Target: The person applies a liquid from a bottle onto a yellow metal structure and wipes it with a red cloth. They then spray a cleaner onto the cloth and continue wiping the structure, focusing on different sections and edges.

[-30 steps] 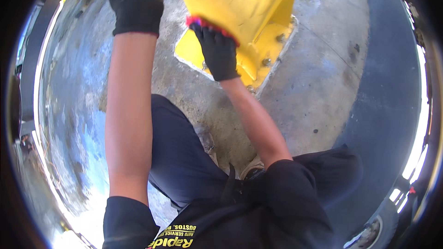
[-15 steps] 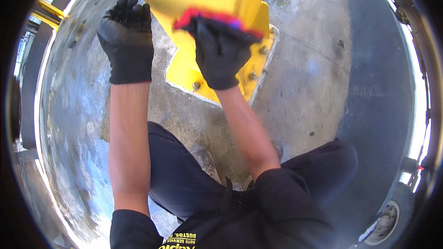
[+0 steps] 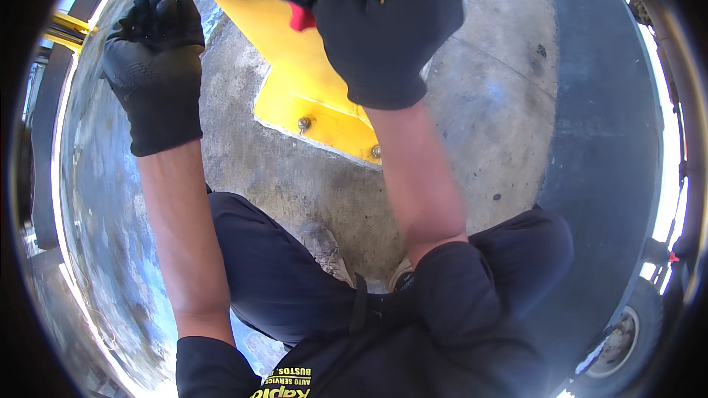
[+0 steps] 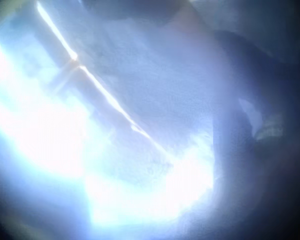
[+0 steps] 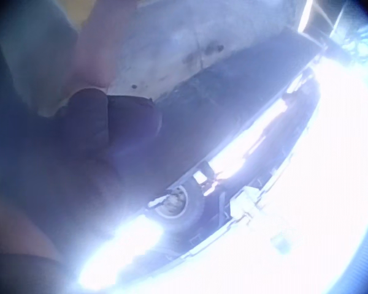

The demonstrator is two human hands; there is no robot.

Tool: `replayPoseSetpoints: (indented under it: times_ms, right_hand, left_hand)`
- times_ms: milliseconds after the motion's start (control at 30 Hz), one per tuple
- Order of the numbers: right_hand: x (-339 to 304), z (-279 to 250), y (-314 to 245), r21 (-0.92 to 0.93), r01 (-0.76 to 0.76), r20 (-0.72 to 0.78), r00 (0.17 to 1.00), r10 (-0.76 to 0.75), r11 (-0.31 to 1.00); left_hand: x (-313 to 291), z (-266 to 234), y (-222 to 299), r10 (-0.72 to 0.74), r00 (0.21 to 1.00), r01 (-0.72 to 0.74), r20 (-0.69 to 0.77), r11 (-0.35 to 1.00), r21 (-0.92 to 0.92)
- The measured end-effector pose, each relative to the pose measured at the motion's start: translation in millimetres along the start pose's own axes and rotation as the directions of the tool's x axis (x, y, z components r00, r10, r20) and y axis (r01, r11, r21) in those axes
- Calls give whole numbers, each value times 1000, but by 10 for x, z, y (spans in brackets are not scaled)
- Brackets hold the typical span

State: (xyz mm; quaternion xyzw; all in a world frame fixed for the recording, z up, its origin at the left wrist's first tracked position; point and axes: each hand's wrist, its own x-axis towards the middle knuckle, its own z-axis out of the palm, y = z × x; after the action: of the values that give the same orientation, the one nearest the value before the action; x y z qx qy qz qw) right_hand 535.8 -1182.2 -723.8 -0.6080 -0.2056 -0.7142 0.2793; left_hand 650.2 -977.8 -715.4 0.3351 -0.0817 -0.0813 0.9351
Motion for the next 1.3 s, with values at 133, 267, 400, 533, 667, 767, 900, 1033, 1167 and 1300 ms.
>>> replayPoseSetpoints:
  times_ms: [133, 267, 400, 533, 667, 767, 900, 1033, 1167, 1300]
  right_hand:
    - [-1617, -402, -437, -517, -209, -67, 977, 204, 830]
    - [-1935, -651, -513, -500, -342, 39, 909, 416, 795]
    - [-741, -383, -296, -371, -227, 41, 965, 260, 900]
    - [483, -140, -232, 364, -198, 430, 903, 24, 910]
    - [-496, -338, -195, -324, -117, 3, 992, 125, 939]
    - [-1625, -386, -457, -570, -255, 17, 947, 322, 781]
    - [-1749, -543, -612, -437, -514, 185, 752, 633, 738]
    - [-399, -256, -412, -204, -463, -74, 886, 459, 862]
    - [786, 235, -1, -104, -15, -155, 988, -1, 994]
    - [349, 67, -10, -578, 199, 1, 970, -243, 792]
  left_hand:
    - [88, -85, 72, -80, 970, 126, 228, 974, -191]
    - [-20, 97, 21, 13, 989, 5, 149, 993, -115]
    - [41, -13, 101, 8, 971, 23, 238, 992, -126]
    - [40, -225, 229, -58, 920, 139, 387, 973, -184]
    - [115, -190, 226, -109, 908, 193, 405, 966, -173]
    - [122, -9, 253, 26, 975, -5, 219, 996, -92]
    - [-325, 591, 15, 97, 990, -98, -100, 995, -8]
    - [-383, 594, -59, 159, 985, -156, -71, 986, 53]
    - [-219, 315, 100, 186, 981, -184, -58, 982, 38]
    - [-57, 145, 215, 201, 972, -197, -121, 979, 44]
